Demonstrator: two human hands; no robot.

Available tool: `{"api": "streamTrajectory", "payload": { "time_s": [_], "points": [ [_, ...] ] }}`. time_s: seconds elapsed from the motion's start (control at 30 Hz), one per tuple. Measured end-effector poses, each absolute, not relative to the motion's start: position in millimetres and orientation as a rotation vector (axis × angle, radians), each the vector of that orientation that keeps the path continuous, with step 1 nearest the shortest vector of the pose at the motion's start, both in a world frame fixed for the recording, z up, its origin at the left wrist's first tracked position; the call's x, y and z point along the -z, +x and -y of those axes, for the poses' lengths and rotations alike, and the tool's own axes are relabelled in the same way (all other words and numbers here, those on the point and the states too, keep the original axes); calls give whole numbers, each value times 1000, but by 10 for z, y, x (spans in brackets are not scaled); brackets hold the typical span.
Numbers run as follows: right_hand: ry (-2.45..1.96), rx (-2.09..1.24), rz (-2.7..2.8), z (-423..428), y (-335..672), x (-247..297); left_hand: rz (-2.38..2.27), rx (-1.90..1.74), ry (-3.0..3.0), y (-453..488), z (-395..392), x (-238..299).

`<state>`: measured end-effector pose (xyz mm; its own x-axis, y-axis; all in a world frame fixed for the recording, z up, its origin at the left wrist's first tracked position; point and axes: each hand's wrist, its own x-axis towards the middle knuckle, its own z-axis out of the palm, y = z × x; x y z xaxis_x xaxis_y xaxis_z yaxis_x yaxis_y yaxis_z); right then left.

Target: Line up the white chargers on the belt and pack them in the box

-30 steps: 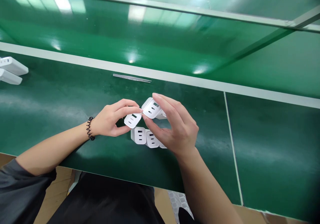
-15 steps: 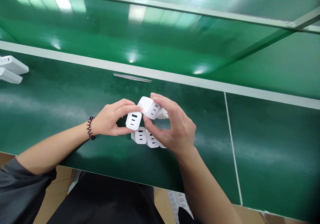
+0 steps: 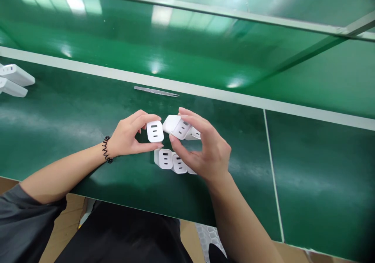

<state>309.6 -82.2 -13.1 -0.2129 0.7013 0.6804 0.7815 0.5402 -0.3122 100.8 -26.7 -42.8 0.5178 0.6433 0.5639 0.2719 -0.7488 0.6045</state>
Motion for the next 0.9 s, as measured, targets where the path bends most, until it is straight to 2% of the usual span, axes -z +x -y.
{"api": "streamTrajectory", "payload": {
  "time_s": [0.4, 0.9],
  "points": [
    [-1200, 175, 1986, 824, 3119, 118, -937, -1073, 2244, 1012, 261, 430],
    [-1183, 217, 1974, 816, 3121, 160, -875, -1230, 2353, 1017, 251, 474]
  ]
}}
